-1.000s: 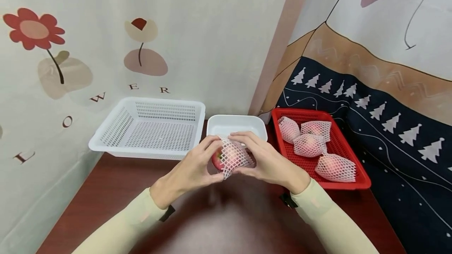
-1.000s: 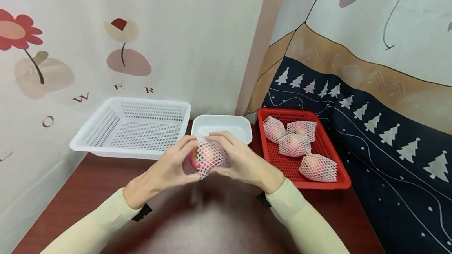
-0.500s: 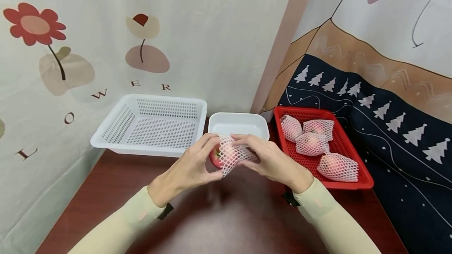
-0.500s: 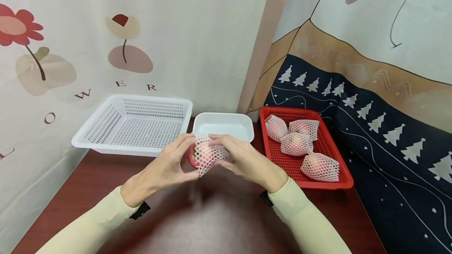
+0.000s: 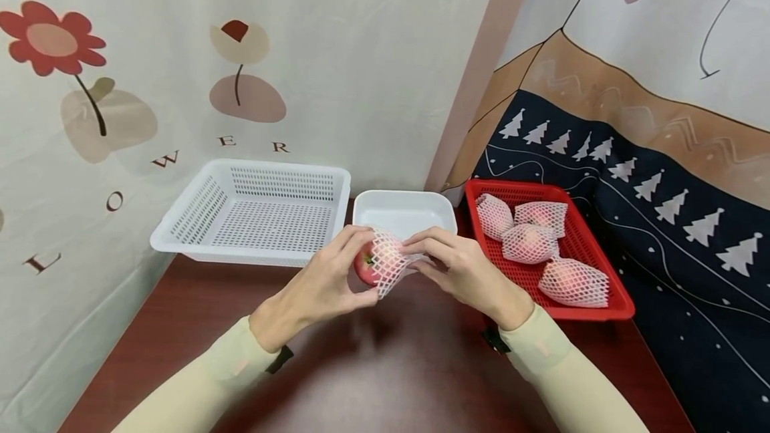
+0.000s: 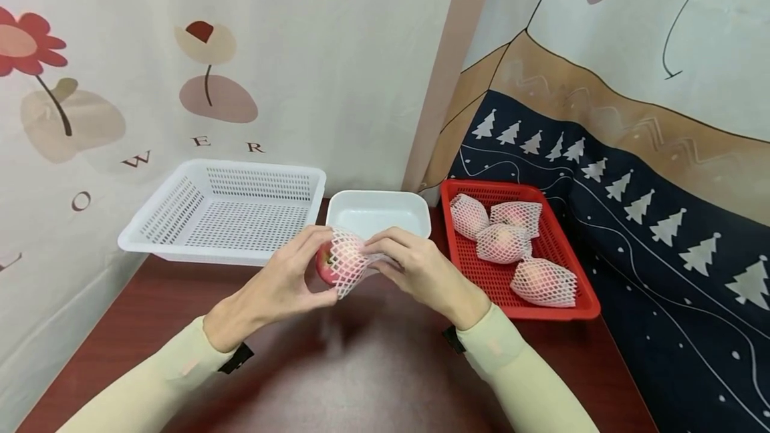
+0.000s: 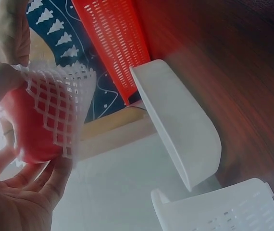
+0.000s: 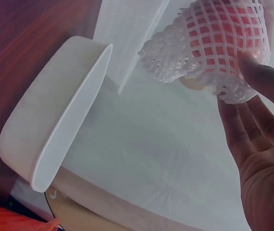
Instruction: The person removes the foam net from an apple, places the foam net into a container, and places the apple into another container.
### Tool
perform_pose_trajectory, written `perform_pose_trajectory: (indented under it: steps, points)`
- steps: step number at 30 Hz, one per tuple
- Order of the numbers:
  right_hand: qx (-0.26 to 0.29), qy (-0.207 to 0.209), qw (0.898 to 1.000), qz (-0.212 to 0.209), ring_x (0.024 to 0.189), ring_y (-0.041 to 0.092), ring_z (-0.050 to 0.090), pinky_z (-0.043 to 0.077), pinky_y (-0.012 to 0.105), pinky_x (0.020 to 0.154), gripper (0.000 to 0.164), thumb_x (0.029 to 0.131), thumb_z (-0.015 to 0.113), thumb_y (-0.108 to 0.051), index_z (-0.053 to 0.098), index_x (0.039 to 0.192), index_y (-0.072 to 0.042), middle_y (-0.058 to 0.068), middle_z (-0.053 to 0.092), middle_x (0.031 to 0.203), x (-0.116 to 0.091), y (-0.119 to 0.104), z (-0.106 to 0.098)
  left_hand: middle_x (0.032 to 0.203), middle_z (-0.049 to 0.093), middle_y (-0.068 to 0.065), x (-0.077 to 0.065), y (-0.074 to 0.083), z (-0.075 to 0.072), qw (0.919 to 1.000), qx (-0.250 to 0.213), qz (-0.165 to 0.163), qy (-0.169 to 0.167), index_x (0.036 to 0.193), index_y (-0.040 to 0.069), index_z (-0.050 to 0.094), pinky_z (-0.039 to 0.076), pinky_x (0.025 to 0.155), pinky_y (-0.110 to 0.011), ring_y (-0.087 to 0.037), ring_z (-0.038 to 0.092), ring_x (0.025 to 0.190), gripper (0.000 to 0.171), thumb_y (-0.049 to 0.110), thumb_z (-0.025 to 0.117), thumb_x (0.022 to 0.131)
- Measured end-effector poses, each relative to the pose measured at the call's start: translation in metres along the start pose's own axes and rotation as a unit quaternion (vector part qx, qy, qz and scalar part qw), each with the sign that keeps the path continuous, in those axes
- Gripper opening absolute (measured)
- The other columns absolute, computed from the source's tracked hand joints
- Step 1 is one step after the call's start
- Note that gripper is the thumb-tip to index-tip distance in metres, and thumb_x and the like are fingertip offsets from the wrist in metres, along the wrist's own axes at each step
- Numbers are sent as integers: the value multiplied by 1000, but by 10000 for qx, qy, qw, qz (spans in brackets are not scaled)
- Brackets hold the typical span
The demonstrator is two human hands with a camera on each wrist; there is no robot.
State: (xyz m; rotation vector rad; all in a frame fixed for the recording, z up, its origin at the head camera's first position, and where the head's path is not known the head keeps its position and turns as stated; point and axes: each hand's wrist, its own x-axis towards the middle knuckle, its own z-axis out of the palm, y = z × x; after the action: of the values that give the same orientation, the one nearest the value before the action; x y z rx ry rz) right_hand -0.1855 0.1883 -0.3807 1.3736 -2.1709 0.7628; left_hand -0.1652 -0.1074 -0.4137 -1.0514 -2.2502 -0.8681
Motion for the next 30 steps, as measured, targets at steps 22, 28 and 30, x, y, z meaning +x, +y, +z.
perform_pose_trajectory:
  steps: [22,28,30]
  points:
    - [-130,278,9993,-229,102,17,83,70,30,93,41,83,100,5,85,118,-11,5,84,114,-2,8,2,145,69,-8,0,-4,-4,9996,-84,-250,-26,149,6,65,62,110,-37,-20,70,125,81,20,102,79]
    - [-158,254,9994,-173,102,17,83,70,30,97,41,83,101,4,84,118,-11,5,84,114,-3,10,3,147,69,-7,0,-6,-4,9994,-130,-304,-64,151,7,64,60,111,-31,-20,70,128,81,20,103,80]
    - [-150,244,9995,-148,102,17,83,70,30,97,41,83,101,4,84,118,-11,4,84,114,-3,10,3,147,69,-7,-1,-7,-4,9994,-132,-310,-65,151,8,64,60,111,-30,-20,70,128,81,20,103,80]
